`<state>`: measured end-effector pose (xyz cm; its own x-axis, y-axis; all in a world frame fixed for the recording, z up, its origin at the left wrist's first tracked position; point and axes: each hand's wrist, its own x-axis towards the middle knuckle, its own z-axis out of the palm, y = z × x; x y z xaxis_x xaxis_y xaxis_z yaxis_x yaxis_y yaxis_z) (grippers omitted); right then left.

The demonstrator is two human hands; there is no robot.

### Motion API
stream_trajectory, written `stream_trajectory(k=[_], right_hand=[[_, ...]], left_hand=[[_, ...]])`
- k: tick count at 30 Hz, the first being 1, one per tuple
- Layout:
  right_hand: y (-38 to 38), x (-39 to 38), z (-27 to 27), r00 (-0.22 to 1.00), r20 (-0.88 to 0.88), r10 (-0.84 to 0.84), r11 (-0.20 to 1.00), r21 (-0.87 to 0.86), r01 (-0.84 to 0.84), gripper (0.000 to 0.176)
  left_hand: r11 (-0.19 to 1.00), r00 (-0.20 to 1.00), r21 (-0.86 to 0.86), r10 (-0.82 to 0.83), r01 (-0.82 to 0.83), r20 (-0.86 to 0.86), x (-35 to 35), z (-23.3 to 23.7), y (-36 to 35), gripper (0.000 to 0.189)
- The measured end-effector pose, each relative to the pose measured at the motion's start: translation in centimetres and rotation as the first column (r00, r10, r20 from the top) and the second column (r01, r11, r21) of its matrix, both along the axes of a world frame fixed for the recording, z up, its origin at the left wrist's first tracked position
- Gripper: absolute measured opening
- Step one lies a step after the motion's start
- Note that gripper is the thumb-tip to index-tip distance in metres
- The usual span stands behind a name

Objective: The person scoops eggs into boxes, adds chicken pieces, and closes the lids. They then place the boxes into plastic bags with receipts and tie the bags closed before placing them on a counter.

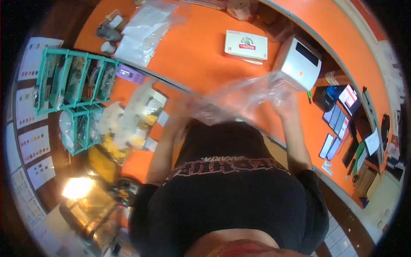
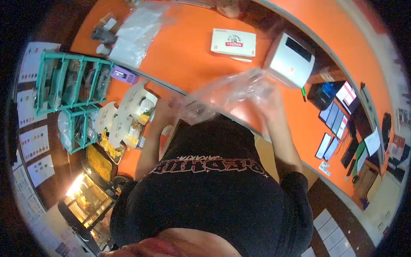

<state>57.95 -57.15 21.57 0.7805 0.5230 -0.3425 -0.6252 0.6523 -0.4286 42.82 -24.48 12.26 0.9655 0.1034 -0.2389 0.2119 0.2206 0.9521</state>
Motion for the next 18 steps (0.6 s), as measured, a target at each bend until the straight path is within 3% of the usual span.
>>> stream_trajectory(k=[1,2,3,4,5,7,8,9,11,12,13,14,15,16,17,18], right_hand=[[-1.3,-0.3,-0.4,0.989,0.110,0.095,0.991,-0.100,-0.085,0.020],[-2.8,-0.7,-1.1,0.958,0.205,0.201,0.965,-0.209,-0.158,0.020],[-4.3,-1.1,-1.9,0.905,0.278,0.323,0.918,-0.325,-0.228,0.020],[-5.4,-1.2,-2.9,0.828,0.338,0.448,0.853,-0.438,-0.283,0.020],[-6.0,-0.9,-4.1,0.730,0.386,0.565,0.777,-0.546,-0.313,0.020],[-6.3,0.1,-7.2,0.729,0.328,0.602,0.773,-0.469,-0.427,0.023],[-6.5,0.7,-8.7,0.725,0.297,0.622,0.765,-0.429,-0.481,0.025],[-7.5,1.1,-9.2,0.908,0.298,0.293,0.953,-0.163,-0.254,0.027],[-9.0,4.1,-11.4,0.983,0.174,0.055,0.986,0.146,-0.081,0.028],[-9.7,5.3,-13.7,0.977,0.133,0.167,0.961,0.197,-0.192,0.029],[-9.8,5.5,-13.8,0.954,0.096,0.285,0.920,0.250,-0.300,0.030],[-9.4,5.3,-14.2,0.952,0.111,0.284,0.943,-0.214,-0.256,0.029],[-7.2,4.3,-12.8,0.951,0.122,0.283,0.764,-0.629,-0.146,0.028],[-5.9,3.8,-11.9,0.949,0.131,0.287,0.419,-0.908,-0.001,0.027],[-5.8,3.4,-14.6,0.783,0.479,0.397,0.228,-0.878,0.421,0.026],[-5.1,2.6,-13.4,0.620,0.609,0.495,0.265,-0.785,0.559,0.025]], left_hand=[[0.900,0.961,0.339,-0.263,0.275,-0.082,-0.4,3.5,-1.2,0.026],[0.619,0.852,0.600,-0.468,0.506,-0.236,-0.5,5.2,-2.0,0.026],[0.917,0.956,0.280,-0.293,0.286,-0.014,-0.7,2.7,-1.2,0.027],[0.987,0.981,-0.127,-0.077,0.101,0.179,-0.1,2.8,-1.3,0.028],[0.821,0.976,-0.537,0.217,-0.195,-0.023,0.7,3.2,-0.7,0.029],[0.824,0.972,-0.549,0.219,-0.139,0.083,2.3,1.6,-0.7,0.030],[0.856,0.987,-0.516,0.107,-0.031,0.118,2.8,-1.0,-0.1,0.031],[0.878,0.988,-0.472,-0.009,0.082,0.156,3.2,-3.7,0.6,0.032],[0.897,0.939,-0.312,-0.244,0.313,0.242,4.6,-6.3,0.5,0.032],[0.881,0.890,-0.202,-0.370,0.427,0.266,4.9,-6.4,-0.4,0.031],[0.900,0.907,-0.183,-0.354,0.396,0.227,5.3,-6.7,-0.6,0.031],[0.916,0.923,-0.163,-0.336,0.366,0.187,5.7,-6.9,-0.9,0.031],[0.957,0.980,-0.216,-0.180,0.194,0.083,6.5,-7.2,-0.5,0.032],[0.954,0.994,-0.284,-0.108,0.098,-0.017,7.4,-7.7,-0.1,0.032],[0.939,0.993,-0.343,-0.031,-0.011,-0.117,8.3,-8.3,0.3,0.032],[0.900,0.976,-0.433,-0.048,-0.050,-0.211,8.7,-9.9,0.7,0.030]])
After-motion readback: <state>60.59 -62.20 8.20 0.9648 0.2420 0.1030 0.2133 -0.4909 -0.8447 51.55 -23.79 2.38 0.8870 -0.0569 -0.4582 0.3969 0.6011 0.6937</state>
